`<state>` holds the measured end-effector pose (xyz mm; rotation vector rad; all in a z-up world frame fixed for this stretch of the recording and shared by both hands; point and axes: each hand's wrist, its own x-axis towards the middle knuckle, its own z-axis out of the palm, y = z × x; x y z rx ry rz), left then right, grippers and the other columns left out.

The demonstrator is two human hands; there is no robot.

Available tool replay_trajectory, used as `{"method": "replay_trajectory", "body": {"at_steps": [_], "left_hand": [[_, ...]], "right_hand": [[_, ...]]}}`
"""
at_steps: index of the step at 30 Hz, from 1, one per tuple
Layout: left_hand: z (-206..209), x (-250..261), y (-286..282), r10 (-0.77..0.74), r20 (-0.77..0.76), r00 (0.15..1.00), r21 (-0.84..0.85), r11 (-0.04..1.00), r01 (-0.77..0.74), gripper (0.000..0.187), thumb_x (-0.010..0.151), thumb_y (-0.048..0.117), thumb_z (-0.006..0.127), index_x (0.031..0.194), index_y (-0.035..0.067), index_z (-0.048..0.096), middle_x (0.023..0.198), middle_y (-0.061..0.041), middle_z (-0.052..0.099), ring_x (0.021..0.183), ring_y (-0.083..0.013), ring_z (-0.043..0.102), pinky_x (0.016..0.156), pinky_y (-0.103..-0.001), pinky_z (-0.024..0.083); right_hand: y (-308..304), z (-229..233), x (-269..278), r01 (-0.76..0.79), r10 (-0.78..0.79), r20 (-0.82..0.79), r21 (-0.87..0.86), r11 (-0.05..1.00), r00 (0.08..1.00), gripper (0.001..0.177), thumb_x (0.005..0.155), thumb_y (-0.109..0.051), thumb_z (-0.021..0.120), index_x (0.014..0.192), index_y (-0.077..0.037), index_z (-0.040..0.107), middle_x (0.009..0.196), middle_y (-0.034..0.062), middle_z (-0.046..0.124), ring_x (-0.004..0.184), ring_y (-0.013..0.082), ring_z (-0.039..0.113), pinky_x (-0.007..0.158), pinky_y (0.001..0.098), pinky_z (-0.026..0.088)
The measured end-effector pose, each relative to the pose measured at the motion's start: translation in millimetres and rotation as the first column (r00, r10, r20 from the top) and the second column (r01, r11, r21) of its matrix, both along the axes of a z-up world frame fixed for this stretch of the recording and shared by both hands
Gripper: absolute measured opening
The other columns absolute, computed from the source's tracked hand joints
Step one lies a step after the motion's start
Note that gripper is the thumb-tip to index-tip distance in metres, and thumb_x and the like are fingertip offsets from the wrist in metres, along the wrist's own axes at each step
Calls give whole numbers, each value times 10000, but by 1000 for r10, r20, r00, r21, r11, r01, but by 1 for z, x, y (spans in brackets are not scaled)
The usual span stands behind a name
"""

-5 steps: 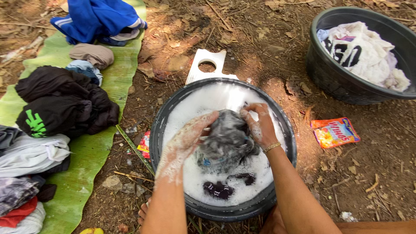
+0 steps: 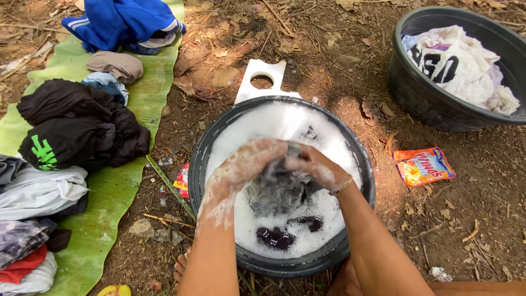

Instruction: The person washes a piece of dark clothing by hand in a soapy basin, scrubbing and rubbing the fabric against itself.

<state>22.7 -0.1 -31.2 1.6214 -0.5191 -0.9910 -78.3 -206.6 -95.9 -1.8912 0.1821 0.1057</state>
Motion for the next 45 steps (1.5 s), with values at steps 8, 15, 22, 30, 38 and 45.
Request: {"method": "replay_trajectory", "body": {"at_steps": [8,15,22,30,38,45], "left_hand": [[-52,6,41,-77,-91,993,447,888,110,720,756,448,803,1355,130,561,1260,-139,701,1137,-285,682,1070,-450,512],[-103,-8,-3,429,-564,706,-141,792,-594,665,869,396,757,1398,9,648,1467,-84,561,1277,-216,502,1124,-489,336],[-110,-52,-48,337,-811,478,-111,714,-692,645,908,358,726,1435,6,609,1454,-97,576,1278,-205,530,1145,-449,348],[-94,-57,-39,345,-771,535,-103,762,-640,625,951,313,691,1478,2,564,1439,-113,595,1278,-194,561,1168,-404,363],[-13,-15,-9,-162,-340,927,-338,940,40,553,966,174,715,1452,-62,601,1364,-219,657,1210,-255,634,1166,-408,422],[38,-17,-17,-28,-340,940,-720,651,-241,764,845,-102,684,1547,125,485,1482,-25,591,1239,-138,609,1120,-304,481]], "right_hand": [[-25,27,-16,272,-408,19,716,643,913,462,736,-279,718,1113,-14,680,1148,174,710,1043,325,654,923,534,572],[66,38,-4,73,-241,310,468,881,920,238,904,-243,758,872,-8,736,915,165,759,825,286,717,843,470,638],[53,-45,31,198,-113,373,-199,960,921,263,888,-365,712,773,-128,724,768,9,725,687,116,645,600,286,522],[63,-29,29,399,-323,268,-307,864,907,401,969,-360,669,696,-68,634,642,46,584,614,222,536,578,376,434],[-18,9,17,527,-427,353,-268,807,833,359,1038,-376,606,963,-34,684,934,88,620,915,200,585,827,334,472],[12,4,-8,160,-323,297,466,870,899,566,923,-304,629,1417,-80,467,1229,24,553,1130,145,544,996,329,470]]}}
